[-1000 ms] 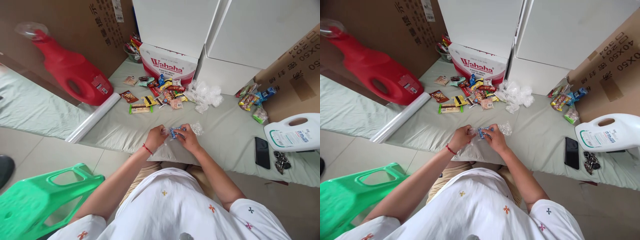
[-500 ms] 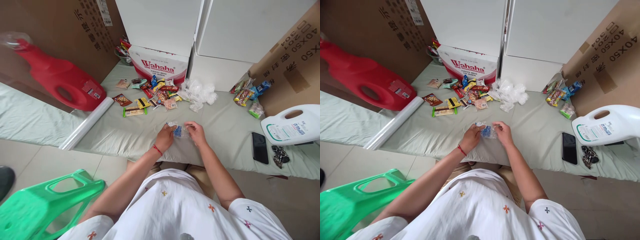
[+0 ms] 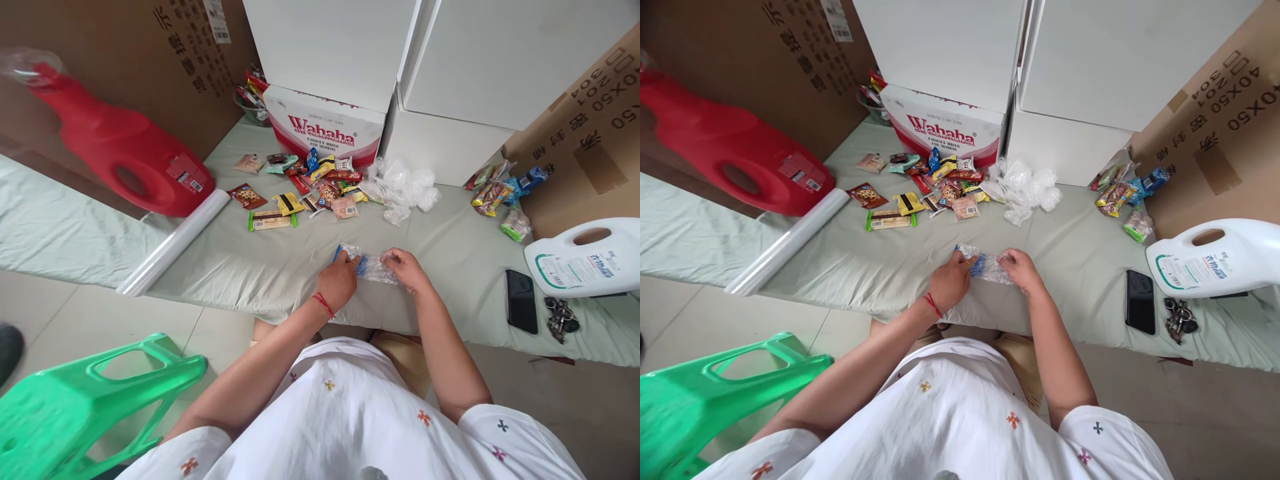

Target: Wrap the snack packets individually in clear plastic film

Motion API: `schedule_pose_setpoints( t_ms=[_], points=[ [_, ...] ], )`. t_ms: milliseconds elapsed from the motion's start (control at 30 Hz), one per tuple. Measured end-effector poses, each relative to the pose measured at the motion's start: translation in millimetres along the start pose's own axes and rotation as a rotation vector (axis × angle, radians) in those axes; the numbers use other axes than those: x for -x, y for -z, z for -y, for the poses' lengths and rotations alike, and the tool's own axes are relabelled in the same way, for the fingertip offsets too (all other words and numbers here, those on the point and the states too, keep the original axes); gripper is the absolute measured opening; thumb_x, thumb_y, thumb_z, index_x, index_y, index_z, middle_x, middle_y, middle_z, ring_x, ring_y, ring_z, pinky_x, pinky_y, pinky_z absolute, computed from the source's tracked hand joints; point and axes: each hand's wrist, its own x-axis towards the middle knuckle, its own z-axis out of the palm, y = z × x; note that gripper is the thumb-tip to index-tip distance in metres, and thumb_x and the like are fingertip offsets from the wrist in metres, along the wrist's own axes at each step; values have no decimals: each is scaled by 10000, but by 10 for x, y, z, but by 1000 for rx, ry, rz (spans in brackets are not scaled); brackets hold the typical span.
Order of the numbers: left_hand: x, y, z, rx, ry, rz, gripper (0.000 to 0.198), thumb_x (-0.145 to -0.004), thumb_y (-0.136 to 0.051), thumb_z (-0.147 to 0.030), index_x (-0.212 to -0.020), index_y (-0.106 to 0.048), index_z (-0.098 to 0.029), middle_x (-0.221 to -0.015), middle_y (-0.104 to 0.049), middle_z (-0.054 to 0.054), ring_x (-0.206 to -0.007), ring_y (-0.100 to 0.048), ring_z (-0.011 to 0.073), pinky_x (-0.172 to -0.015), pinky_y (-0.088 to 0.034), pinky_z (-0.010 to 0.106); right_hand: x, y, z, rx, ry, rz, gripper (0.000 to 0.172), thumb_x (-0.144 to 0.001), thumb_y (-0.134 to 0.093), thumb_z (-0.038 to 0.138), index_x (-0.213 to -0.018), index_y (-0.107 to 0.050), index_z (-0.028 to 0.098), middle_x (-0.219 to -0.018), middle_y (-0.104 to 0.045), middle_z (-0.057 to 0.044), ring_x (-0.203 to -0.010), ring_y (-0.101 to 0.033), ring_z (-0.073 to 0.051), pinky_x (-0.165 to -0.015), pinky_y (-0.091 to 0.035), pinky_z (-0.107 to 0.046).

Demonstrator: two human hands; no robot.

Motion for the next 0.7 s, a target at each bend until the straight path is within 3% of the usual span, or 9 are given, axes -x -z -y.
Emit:
schedule_pose_setpoints(
  t_ms=[100, 200, 333, 500, 600, 700],
  points=[
    [6, -27, 19, 13, -1, -18, 477, -1039, -362, -239, -1461, -579, -291, -1261, -596, 115, -856, -666, 209, -737, -485, 302, 83, -45, 38, -22, -82, -1, 422, -769, -722, 600, -921, -622, 219, -771, -642, 1, -638, -577, -145, -550, -444, -249],
    [13, -24, 19, 33, -12, -21, 462, -1043, -376, -239, -1448, -592, -291, -1269, -598, 120, -866, -665, 209, -742, -481, 303, 118, -111, 109, -100, -158, 28, 418, -720, -767, 582, -835, -589, 221, -618, -551, 42, -494, -488, -120, -440, -362, -235],
    [17, -8, 3, 36, -43, -17, 467, -1031, -368, -198, -1419, -618, -270, -1247, -611, 134, -905, -662, 236, -741, -483, 321, 0, -245, 320, -317, -181, -103, 370, -698, -765, 529, -736, -558, 224, -557, -504, 49, -454, -405, -98, -388, -287, -226],
    [-1, -9, 66, 30, -96, -38, 362, -973, -417, -155, -1122, -746, -175, -1148, -649, 159, -992, -658, 271, -770, -501, 335, -217, -639, 600, -444, -173, -63, 276, -720, -723, 459, -769, -634, 203, -561, -526, 41, -487, -452, -102, -414, -326, -220],
    [3, 9, 227, 166, -129, -64, 272, -901, -496, -158, -1006, -746, -167, -1119, -671, 159, -960, -671, 278, -833, -530, 380, -232, -849, 661, -429, -153, -35, 290, -769, -677, 471, -848, -695, 192, -559, -533, 37, -500, -484, -112, -440, -365, -223],
    [48, 18, 448, 472, -175, -54, 195, -862, -545, -212, -868, -739, -191, -990, -715, 121, -937, -688, 265, -884, -547, 402, -193, -935, 654, -373, -131, 10, 368, -824, -634, 530, -923, -724, 187, -618, -595, 7, -541, -540, -132, -485, -420, -237]
  ],
)
